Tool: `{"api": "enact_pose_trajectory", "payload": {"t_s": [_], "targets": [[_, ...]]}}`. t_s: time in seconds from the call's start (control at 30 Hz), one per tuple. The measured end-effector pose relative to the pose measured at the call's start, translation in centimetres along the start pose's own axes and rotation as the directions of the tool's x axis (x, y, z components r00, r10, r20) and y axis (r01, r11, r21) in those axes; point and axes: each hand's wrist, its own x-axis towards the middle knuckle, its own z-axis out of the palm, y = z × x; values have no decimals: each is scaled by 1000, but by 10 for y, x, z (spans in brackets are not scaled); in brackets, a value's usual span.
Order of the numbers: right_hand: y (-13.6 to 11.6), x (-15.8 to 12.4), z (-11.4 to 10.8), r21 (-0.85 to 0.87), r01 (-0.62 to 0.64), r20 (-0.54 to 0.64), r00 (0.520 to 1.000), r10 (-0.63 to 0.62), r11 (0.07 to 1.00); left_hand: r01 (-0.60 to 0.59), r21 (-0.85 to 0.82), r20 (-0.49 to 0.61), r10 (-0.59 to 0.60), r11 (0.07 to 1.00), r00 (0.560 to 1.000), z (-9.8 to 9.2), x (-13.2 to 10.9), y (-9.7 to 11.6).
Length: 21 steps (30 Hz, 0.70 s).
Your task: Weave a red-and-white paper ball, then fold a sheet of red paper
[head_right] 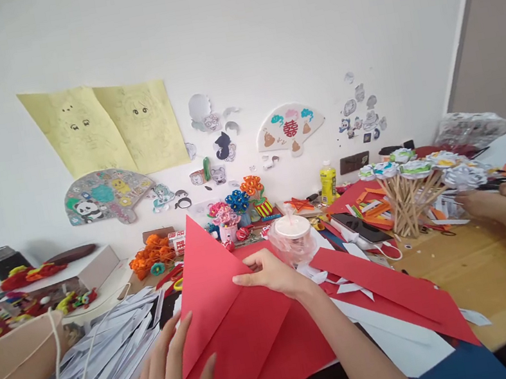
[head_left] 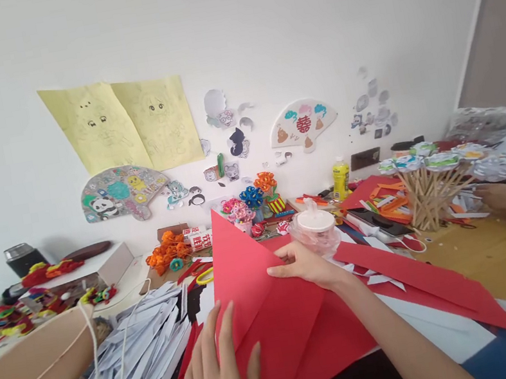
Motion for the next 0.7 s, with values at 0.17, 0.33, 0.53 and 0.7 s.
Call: {"api": "enact_pose_trajectory", "payload": {"t_s": [0.17, 0.33, 0.53, 0.7], "targets": [[-16, -5, 3, 85, -43, 98, 995, 35, 995, 4, 58, -94, 1, 998, 996, -4, 42, 9], [-31, -18, 8, 136, 35, 62, 997, -43, 990, 29, -204, -6, -31, 979, 1000, 7, 42, 14], [-40, -31, 25, 313, 47, 195, 974, -113, 948, 363, -781, 243, -288, 508, 926, 2, 51, 41], [-52, -39, 31, 130, 223, 40, 972, -230, 966, 420, -900, 423, -452, -113, 785, -16, 67, 73]]}}
